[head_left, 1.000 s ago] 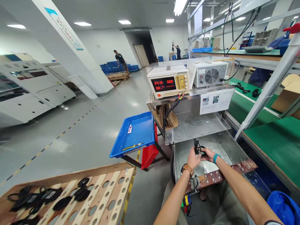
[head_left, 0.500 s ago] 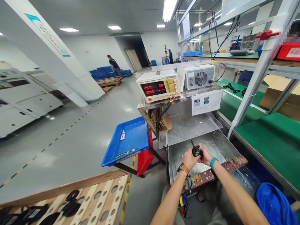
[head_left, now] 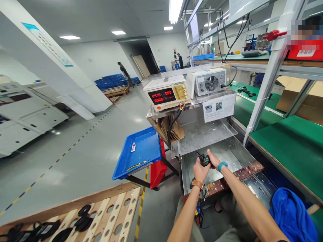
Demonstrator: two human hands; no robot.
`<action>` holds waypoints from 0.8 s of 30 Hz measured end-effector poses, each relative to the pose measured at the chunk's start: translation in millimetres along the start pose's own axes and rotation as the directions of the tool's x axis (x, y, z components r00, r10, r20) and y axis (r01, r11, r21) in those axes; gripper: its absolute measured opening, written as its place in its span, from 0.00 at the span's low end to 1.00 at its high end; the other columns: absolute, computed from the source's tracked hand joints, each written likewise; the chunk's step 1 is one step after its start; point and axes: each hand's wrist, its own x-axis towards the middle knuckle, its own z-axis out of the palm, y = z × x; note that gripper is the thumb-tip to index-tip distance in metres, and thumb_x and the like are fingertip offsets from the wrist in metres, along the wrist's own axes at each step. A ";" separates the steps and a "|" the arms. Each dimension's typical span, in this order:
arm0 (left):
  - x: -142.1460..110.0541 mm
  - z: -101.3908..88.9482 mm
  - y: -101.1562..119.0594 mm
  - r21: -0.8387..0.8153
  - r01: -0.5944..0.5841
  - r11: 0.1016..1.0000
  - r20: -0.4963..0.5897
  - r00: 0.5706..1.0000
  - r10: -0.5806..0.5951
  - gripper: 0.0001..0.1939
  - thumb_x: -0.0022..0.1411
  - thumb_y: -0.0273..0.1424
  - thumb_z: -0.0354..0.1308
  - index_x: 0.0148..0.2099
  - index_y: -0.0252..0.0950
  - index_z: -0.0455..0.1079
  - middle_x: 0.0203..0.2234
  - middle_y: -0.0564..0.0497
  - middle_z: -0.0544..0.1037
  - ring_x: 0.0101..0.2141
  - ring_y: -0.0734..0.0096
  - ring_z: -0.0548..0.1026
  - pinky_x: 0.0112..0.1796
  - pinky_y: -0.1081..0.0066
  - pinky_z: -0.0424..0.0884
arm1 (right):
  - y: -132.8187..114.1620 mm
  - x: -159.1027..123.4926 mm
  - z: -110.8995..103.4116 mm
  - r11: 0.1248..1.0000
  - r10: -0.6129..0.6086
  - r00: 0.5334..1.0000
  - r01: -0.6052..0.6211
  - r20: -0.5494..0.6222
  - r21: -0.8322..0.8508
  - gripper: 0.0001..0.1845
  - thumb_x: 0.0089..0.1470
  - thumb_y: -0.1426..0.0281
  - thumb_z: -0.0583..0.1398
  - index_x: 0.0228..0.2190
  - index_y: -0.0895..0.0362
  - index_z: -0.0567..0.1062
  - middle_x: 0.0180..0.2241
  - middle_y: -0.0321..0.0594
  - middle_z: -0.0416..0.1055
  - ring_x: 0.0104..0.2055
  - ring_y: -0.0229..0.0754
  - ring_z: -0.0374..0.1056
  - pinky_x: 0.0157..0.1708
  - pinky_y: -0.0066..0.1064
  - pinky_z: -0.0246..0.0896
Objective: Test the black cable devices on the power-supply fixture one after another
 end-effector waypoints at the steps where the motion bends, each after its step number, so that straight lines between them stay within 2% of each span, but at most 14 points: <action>1: 0.5 -2.6 1.5 -0.020 0.001 1.000 -0.029 1.000 -0.001 0.23 0.47 0.39 0.69 0.44 0.37 0.71 0.36 0.43 0.81 0.39 0.55 0.79 0.41 0.64 0.71 | -0.8 -1.8 -4.1 1.000 0.022 0.999 -0.023 -0.047 -0.010 0.35 0.61 0.37 0.45 0.35 0.56 0.67 0.19 0.36 0.63 0.16 0.37 0.56 0.13 0.23 0.47; 3: 3.8 -9.9 4.8 -0.056 0.001 0.998 -0.079 0.997 -0.006 0.24 0.47 0.39 0.70 0.46 0.36 0.72 0.39 0.43 0.80 0.41 0.56 0.79 0.45 0.63 0.71 | -1.9 -6.4 -13.3 0.995 0.099 0.992 -0.098 -0.082 0.018 0.36 0.62 0.37 0.43 0.40 0.56 0.66 0.22 0.39 0.66 0.17 0.38 0.59 0.14 0.23 0.48; 5: 9.1 -18.3 7.8 -0.091 0.014 0.996 -0.079 0.997 -0.021 0.23 0.48 0.39 0.69 0.45 0.36 0.73 0.39 0.43 0.81 0.41 0.57 0.79 0.45 0.62 0.71 | -2.1 -12.0 -21.1 0.991 0.120 0.991 -0.117 -0.055 0.063 0.37 0.63 0.38 0.40 0.44 0.56 0.66 0.27 0.41 0.68 0.19 0.39 0.62 0.16 0.24 0.52; 7: 14.7 -25.8 9.7 -0.116 0.033 0.993 -0.047 0.998 -0.039 0.20 0.48 0.40 0.68 0.42 0.35 0.74 0.37 0.44 0.81 0.38 0.58 0.79 0.43 0.63 0.72 | -1.4 -18.5 -26.1 0.999 0.043 0.995 -0.042 -0.088 0.016 0.38 0.64 0.39 0.38 0.48 0.57 0.66 0.31 0.42 0.70 0.23 0.40 0.65 0.19 0.25 0.57; 9: 19.1 -31.3 10.5 -0.113 0.043 0.993 -0.022 0.999 -0.046 0.18 0.49 0.39 0.68 0.40 0.34 0.75 0.36 0.44 0.81 0.37 0.58 0.79 0.41 0.63 0.73 | 0.8 -26.2 -29.0 0.982 -0.082 0.982 0.050 -0.169 -0.182 0.37 0.66 0.42 0.38 0.52 0.57 0.65 0.37 0.46 0.70 0.31 0.45 0.68 0.27 0.29 0.63; 11: 21.7 -34.8 11.0 -0.093 0.035 0.995 -0.013 0.999 -0.036 0.18 0.48 0.38 0.68 0.41 0.34 0.75 0.36 0.44 0.81 0.38 0.58 0.79 0.42 0.63 0.73 | 5.3 -35.4 -30.6 0.872 -0.211 0.951 0.080 -0.224 -0.483 0.34 0.68 0.46 0.38 0.55 0.56 0.65 0.41 0.49 0.68 0.40 0.50 0.69 0.38 0.35 0.65; 13: 22.2 -36.8 11.9 -0.081 0.023 0.996 -0.005 1.000 -0.024 0.18 0.48 0.37 0.68 0.40 0.35 0.75 0.36 0.44 0.81 0.38 0.59 0.79 0.42 0.63 0.73 | 12.3 -45.4 -31.0 0.651 -0.341 0.915 0.062 -0.218 -0.757 0.29 0.70 0.50 0.42 0.57 0.54 0.65 0.45 0.51 0.65 0.45 0.53 0.68 0.46 0.40 0.61; 15: 21.2 -38.0 14.0 -0.075 0.019 0.997 -0.003 1.000 -0.020 0.17 0.47 0.37 0.69 0.40 0.35 0.75 0.36 0.45 0.81 0.38 0.59 0.79 0.42 0.64 0.73 | 20.3 -54.4 -30.4 0.427 -0.435 0.881 0.022 -0.184 -0.904 0.26 0.69 0.51 0.47 0.59 0.52 0.64 0.47 0.53 0.62 0.45 0.55 0.68 0.48 0.42 0.59; 17: 19.7 -39.1 17.2 -0.059 0.023 0.998 -0.003 1.000 -0.023 0.17 0.47 0.36 0.69 0.39 0.35 0.74 0.36 0.44 0.81 0.37 0.60 0.79 0.41 0.64 0.73 | 26.9 -60.4 -29.7 0.301 -0.475 0.864 -0.018 -0.166 -0.954 0.26 0.68 0.52 0.49 0.60 0.51 0.64 0.47 0.53 0.60 0.44 0.55 0.68 0.47 0.41 0.60; 19: 18.9 -39.8 20.6 -0.043 0.024 0.999 -0.003 1.000 -0.025 0.16 0.46 0.35 0.69 0.39 0.35 0.74 0.35 0.45 0.81 0.37 0.61 0.79 0.41 0.64 0.73 | 30.2 -61.7 -29.5 0.271 -0.476 0.860 -0.056 -0.184 -0.961 0.26 0.69 0.52 0.49 0.60 0.52 0.63 0.46 0.52 0.60 0.43 0.54 0.69 0.46 0.40 0.60; 24: 16.9 -35.7 24.2 -0.104 0.066 0.992 -0.013 0.998 -0.068 0.17 0.46 0.36 0.69 0.39 0.35 0.74 0.35 0.44 0.81 0.35 0.62 0.78 0.39 0.64 0.74 | 31.0 -50.3 -33.6 0.298 -0.441 0.870 -0.089 -0.220 -0.950 0.28 0.69 0.52 0.46 0.62 0.53 0.61 0.46 0.55 0.62 0.42 0.54 0.71 0.47 0.41 0.62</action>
